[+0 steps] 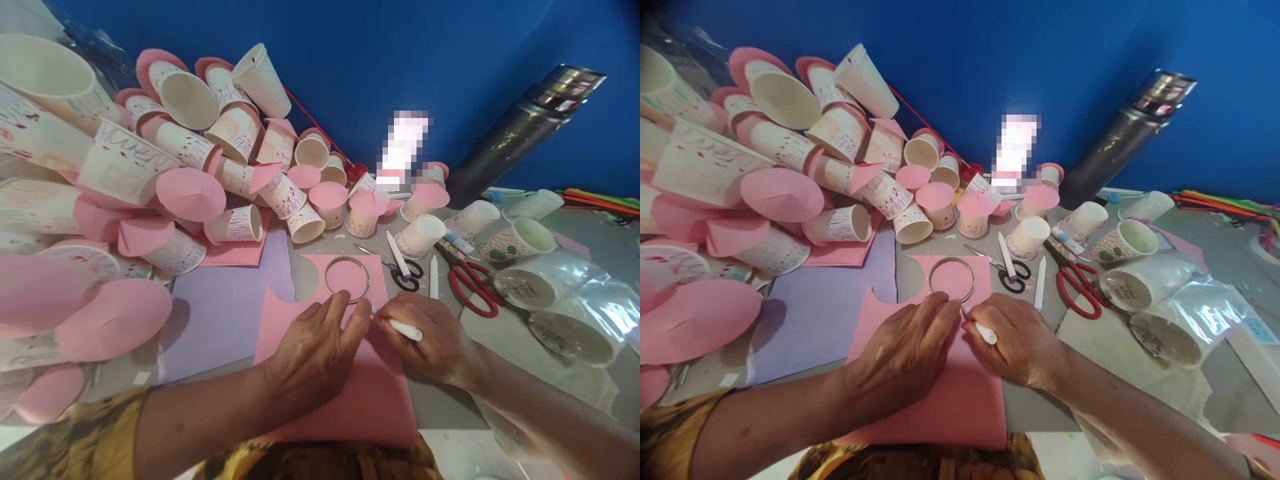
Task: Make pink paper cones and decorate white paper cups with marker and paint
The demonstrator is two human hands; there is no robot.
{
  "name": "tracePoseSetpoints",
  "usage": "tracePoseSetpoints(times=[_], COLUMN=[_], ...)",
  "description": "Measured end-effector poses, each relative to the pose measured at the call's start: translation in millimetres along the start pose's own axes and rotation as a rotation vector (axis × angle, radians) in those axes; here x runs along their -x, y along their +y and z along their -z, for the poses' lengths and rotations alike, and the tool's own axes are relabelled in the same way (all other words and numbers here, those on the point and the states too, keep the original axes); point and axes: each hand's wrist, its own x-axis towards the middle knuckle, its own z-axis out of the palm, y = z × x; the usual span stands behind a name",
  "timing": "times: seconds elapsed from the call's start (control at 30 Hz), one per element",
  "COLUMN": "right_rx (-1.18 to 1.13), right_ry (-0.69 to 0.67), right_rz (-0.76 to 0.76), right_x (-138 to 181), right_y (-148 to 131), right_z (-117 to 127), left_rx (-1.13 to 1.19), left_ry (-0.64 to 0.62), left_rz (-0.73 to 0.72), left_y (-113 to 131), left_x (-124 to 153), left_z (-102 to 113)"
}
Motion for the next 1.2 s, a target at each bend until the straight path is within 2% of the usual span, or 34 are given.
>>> tracePoseSetpoints(times=[0.13, 0.37, 0.5, 0.63, 0.97, 1.07, 1.2], right_rx=[-0.015, 0.044, 0.056, 0.106, 0.114, 0.102, 0.065], right_ry=[-0.01, -0.057, -0.096, -0.105, -0.139, -0.149, -0.13], right_rz=[0.025, 0.18, 0.31, 0.376, 0.409, 0.394, 0.276], right_x=[-2, -12, -20, -28, -28, -25, -14], right_y=[-1, -6, -6, -8, -8, -9, -15], right_z=[-4, -10, -16, -21, -29, -21, 13], left_rx=[0.087, 0.244, 0.312, 0.341, 0.247, 0.229, 0.129], left_ry=[0.003, -0.073, -0.069, -0.047, -0.056, -0.09, -0.181], left_rz=[0.053, 0.166, 0.163, 0.159, 0.1, 0.083, 0.027], left_y=[-11, -20, -24, -29, -36, -36, -30], left_x=[-3, -10, -12, -15, -18, -19, -16], left_z=[3, 8, 8, 9, 5, 6, 9])
